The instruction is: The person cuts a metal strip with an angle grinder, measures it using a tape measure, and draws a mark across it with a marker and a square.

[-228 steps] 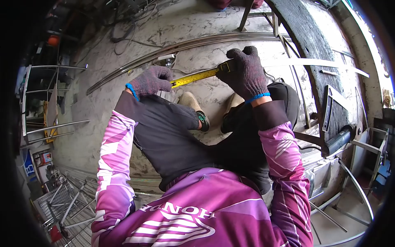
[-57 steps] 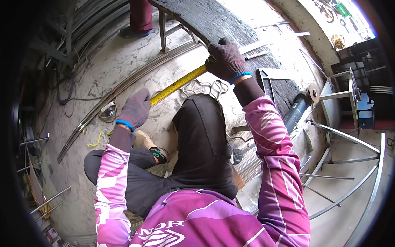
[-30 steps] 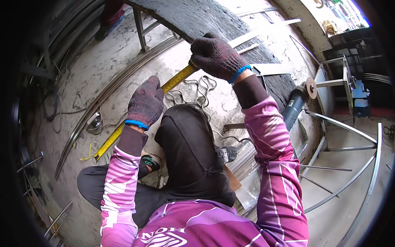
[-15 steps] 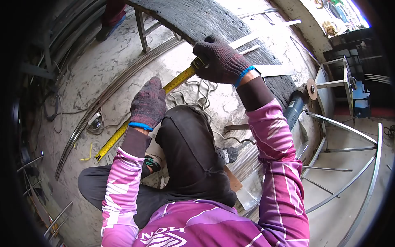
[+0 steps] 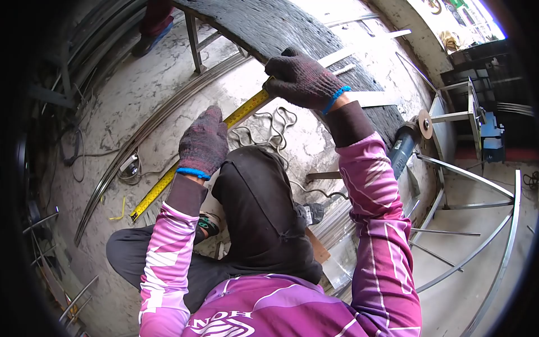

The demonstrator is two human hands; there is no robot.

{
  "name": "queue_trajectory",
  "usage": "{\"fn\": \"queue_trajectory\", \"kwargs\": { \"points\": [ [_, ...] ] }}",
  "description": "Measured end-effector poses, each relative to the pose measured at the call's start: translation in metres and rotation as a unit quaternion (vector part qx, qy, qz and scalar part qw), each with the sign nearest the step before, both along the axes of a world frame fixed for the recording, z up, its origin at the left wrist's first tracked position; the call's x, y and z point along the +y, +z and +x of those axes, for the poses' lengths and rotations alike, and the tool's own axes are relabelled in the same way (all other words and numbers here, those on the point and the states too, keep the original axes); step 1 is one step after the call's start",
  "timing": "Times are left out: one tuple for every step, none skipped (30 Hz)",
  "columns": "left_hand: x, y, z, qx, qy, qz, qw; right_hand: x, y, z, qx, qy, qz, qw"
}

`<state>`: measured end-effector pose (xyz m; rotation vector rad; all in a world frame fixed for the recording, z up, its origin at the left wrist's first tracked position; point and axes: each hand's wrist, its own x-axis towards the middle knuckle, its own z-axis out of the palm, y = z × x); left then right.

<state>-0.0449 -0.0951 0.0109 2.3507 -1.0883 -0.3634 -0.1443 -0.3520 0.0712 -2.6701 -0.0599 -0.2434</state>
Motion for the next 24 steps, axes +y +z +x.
{"fn": "queue_trajectory", "kwargs": {
  "points": [
    [0.001, 0.000, 0.001, -0.001, 0.001, -0.002, 1.000, -0.003, 0.000, 0.002, 0.002, 0.018, 0.024, 1.000],
    [0.001, 0.001, 0.001, 0.004, 0.001, 0.000, 1.000, -0.005, -0.001, 0.000, 0.002, 0.017, 0.022, 1.000],
    [0.000, 0.001, 0.001, 0.009, 0.001, 0.002, 1.000, 0.001, 0.004, 0.000, 0.026, -0.016, 0.029, 0.999],
    [-0.001, 0.002, 0.001, 0.010, 0.000, 0.001, 1.000, 0.005, 0.008, 0.000, 0.050, -0.049, 0.037, 0.997],
    [-0.001, 0.002, 0.001, 0.012, -0.001, -0.002, 1.000, 0.004, 0.008, 0.001, 0.051, -0.050, 0.037, 0.997],
    [-0.001, 0.002, 0.002, 0.014, -0.002, -0.004, 1.000, 0.002, 0.009, 0.002, 0.073, -0.056, 0.049, 0.995],
    [-0.001, 0.001, 0.002, 0.015, -0.003, -0.004, 1.000, 0.001, 0.009, 0.003, 0.094, -0.062, 0.061, 0.992],
    [0.000, -0.001, 0.002, 0.012, -0.005, -0.008, 1.000, 0.002, 0.009, 0.004, 0.094, -0.062, 0.060, 0.992],
    [0.000, -0.002, 0.003, 0.009, -0.007, -0.011, 1.000, 0.002, 0.009, 0.006, 0.095, -0.067, 0.057, 0.992],
    [0.000, -0.004, 0.003, 0.009, -0.007, -0.011, 1.000, 0.003, 0.009, 0.007, 0.096, -0.071, 0.054, 0.991],
    [0.000, -0.006, 0.003, 0.007, -0.008, -0.018, 1.000, 0.004, 0.009, 0.007, 0.097, -0.072, 0.055, 0.991],
    [0.001, -0.006, 0.003, 0.005, -0.010, -0.026, 1.000, 0.007, 0.011, 0.007, 0.108, -0.089, 0.058, 0.989],
    [0.001, -0.006, 0.003, 0.005, -0.010, -0.027, 1.000, 0.009, 0.012, 0.007, 0.118, -0.106, 0.061, 0.985],
    [0.001, -0.006, 0.003, 0.007, -0.008, -0.028, 1.000, 0.010, 0.012, 0.007, 0.118, -0.107, 0.061, 0.985],
    [0.001, -0.005, 0.003, 0.009, -0.005, -0.029, 1.000, 0.012, 0.013, 0.008, 0.115, -0.107, 0.050, 0.986],
    [0.002, -0.005, 0.003, 0.007, -0.006, -0.030, 1.000, 0.012, 0.014, 0.009, 0.112, -0.108, 0.039, 0.987],
    [0.002, -0.004, 0.003, 0.005, -0.005, -0.024, 1.000, 0.014, 0.014, 0.009, 0.110, -0.110, 0.038, 0.987],
    [0.001, -0.004, 0.002, 0.003, -0.005, -0.020, 1.000, 0.014, 0.013, 0.009, 0.107, -0.109, 0.030, 0.988],
    [0.000, -0.003, 0.002, 0.002, -0.008, -0.023, 1.000, 0.014, 0.013, 0.010, 0.103, -0.108, 0.021, 0.989],
    [0.002, -0.002, 0.003, 0.004, -0.003, -0.014, 1.000, 0.015, 0.012, 0.011, 0.104, -0.118, 0.036, 0.987],
    [-0.001, -0.001, 0.002, 0.005, -0.002, -0.010, 1.000, 0.009, 0.000, 0.013, 0.098, -0.125, 0.033, 0.987],
    [-0.002, -0.002, 0.003, 0.004, -0.004, -0.008, 1.000, 0.012, 0.004, 0.013, 0.093, -0.122, 0.013, 0.988],
    [-0.003, -0.002, 0.003, 0.001, -0.008, 0.020, 1.000, 0.015, 0.008, 0.012, 0.086, -0.120, -0.008, 0.989],
    [-0.003, 0.001, 0.003, 0.010, -0.007, 0.018, 1.000, 0.014, 0.006, 0.011, 0.079, -0.124, -0.008, 0.989]
  ]
}}
